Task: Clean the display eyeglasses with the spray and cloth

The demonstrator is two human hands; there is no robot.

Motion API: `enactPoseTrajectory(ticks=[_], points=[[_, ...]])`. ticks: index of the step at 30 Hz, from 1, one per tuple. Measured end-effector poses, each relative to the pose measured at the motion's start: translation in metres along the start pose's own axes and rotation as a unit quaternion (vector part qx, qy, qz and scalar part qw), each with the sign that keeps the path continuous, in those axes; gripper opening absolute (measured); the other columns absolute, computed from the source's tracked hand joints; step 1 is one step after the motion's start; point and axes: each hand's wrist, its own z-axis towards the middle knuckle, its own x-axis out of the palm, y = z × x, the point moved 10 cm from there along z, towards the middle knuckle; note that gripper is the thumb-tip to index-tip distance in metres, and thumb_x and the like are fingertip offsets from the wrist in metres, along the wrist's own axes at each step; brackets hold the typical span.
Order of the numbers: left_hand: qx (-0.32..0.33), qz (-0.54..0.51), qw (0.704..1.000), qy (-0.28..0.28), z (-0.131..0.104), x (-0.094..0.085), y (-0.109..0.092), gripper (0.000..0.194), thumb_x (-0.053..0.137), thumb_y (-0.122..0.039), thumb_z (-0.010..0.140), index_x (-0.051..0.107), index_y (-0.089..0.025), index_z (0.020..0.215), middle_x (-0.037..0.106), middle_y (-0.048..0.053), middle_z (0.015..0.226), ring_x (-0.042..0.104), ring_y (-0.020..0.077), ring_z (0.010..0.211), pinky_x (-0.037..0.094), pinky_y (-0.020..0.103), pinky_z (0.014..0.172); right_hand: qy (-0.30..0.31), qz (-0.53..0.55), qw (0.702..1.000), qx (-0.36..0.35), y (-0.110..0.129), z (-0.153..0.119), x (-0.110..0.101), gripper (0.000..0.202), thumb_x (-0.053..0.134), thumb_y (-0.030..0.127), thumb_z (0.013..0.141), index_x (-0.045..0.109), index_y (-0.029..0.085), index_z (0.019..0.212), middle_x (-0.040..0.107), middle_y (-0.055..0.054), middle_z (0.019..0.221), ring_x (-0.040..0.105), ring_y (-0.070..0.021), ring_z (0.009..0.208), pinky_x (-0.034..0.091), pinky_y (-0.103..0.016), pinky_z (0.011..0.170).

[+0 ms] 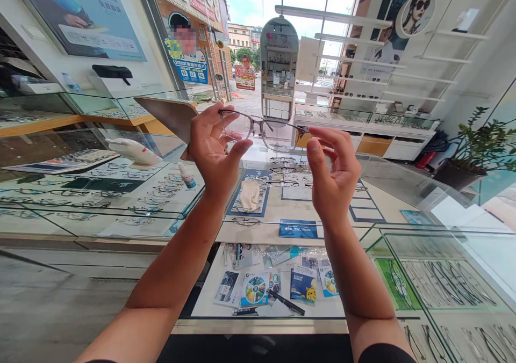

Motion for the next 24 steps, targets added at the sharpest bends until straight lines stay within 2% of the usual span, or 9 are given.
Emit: enactPoseTrajectory(ticks=[4, 8, 10, 14, 16, 18, 21, 24], points=[[-0.009, 0.055, 0.998, -0.013, 0.000, -0.005, -0.009, 0.078, 0.074, -0.083, 0.092, 0.053, -0.040, 0.153, 0.067, 0.010, 0.150, 0.068, 0.0323, 0.138, 0.065, 0.044, 0.090, 0.016, -0.033, 0.999, 0.011, -0.007, 0.001, 0.002, 0.031, 0.059, 0.049, 0.109, 0.078, 0.034, 0.128, 0.075, -0.009, 0.128, 0.075, -0.0277, 0.117, 0.064, -0.047, 0.097], [0.065, 0.116, 0.990, -0.057, 0.002, -0.014, -0.040, 0.079, 0.079, -0.083, 0.086, 0.061, -0.034, 0.146, 0.072, 0.012, 0.139, 0.070, 0.0320, 0.128, 0.062, 0.045, 0.080, 0.059, -0.036, 0.997, 0.024, -0.025, 0.004, 0.011, 0.039, 0.050, 0.047, 0.113, 0.074, 0.035, 0.141, 0.077, -0.009, 0.133, 0.077, -0.0280, 0.122, 0.066, -0.046, 0.094], [0.080, 0.138, 0.986, -0.057, 0.001, -0.016, -0.047, 0.080, 0.079, -0.083, 0.085, 0.062, -0.032, 0.145, 0.073, 0.012, 0.138, 0.068, 0.0331, 0.128, 0.061, 0.046, 0.080, 0.079, -0.024, 0.996, 0.041, -0.036, 0.005, 0.014, 0.042, 0.047, 0.048, 0.114, 0.072, 0.035, 0.144, 0.078, -0.009, 0.134, 0.078, -0.0282, 0.125, 0.067, -0.047, 0.095], [0.007, 0.129, 0.992, -0.002, 0.001, -0.012, -0.030, 0.085, 0.075, -0.087, 0.085, 0.057, -0.033, 0.148, 0.065, 0.012, 0.152, 0.056, 0.0397, 0.148, 0.060, 0.054, 0.098, 0.102, 0.013, 0.991, 0.090, -0.052, 0.005, 0.018, 0.042, 0.048, 0.052, 0.113, 0.072, 0.036, 0.144, 0.078, -0.010, 0.140, 0.078, -0.0292, 0.129, 0.068, -0.048, 0.096], [-0.013, 0.115, 0.993, 0.017, 0.000, -0.010, -0.024, 0.086, 0.074, -0.087, 0.086, 0.056, -0.032, 0.150, 0.062, 0.012, 0.156, 0.051, 0.0408, 0.153, 0.059, 0.055, 0.102, 0.102, 0.032, 0.989, 0.101, -0.056, 0.006, 0.018, 0.040, 0.051, 0.053, 0.113, 0.072, 0.035, 0.141, 0.078, -0.010, 0.141, 0.077, -0.0298, 0.130, 0.068, -0.049, 0.098], [-0.001, 0.116, 0.993, 0.009, 0.000, -0.010, -0.026, 0.086, 0.074, -0.087, 0.087, 0.056, -0.032, 0.150, 0.064, 0.012, 0.153, 0.055, 0.0386, 0.149, 0.060, 0.053, 0.099, 0.104, 0.033, 0.990, 0.093, -0.055, 0.005, 0.017, 0.039, 0.050, 0.053, 0.113, 0.072, 0.036, 0.141, 0.078, -0.010, 0.141, 0.077, -0.0297, 0.131, 0.068, -0.048, 0.098], [0.047, 0.118, 0.992, -0.026, 0.002, -0.011, -0.034, 0.082, 0.073, -0.086, 0.088, 0.057, -0.033, 0.148, 0.069, 0.013, 0.144, 0.066, 0.0339, 0.134, 0.062, 0.048, 0.084, 0.101, 0.007, 0.992, 0.069, -0.048, 0.005, 0.017, 0.039, 0.046, 0.052, 0.114, 0.069, 0.036, 0.143, 0.076, -0.009, 0.139, 0.076, -0.0282, 0.130, 0.068, -0.046, 0.096], [0.032, 0.102, 0.994, -0.022, 0.001, -0.007, -0.023, 0.080, 0.072, -0.086, 0.091, 0.054, -0.039, 0.152, 0.068, 0.012, 0.147, 0.067, 0.0342, 0.137, 0.064, 0.045, 0.084, 0.075, 0.000, 0.996, 0.056, -0.038, 0.004, 0.015, 0.035, 0.052, 0.050, 0.113, 0.070, 0.034, 0.138, 0.077, -0.009, 0.133, 0.077, -0.0276, 0.126, 0.066, -0.044, 0.093]])
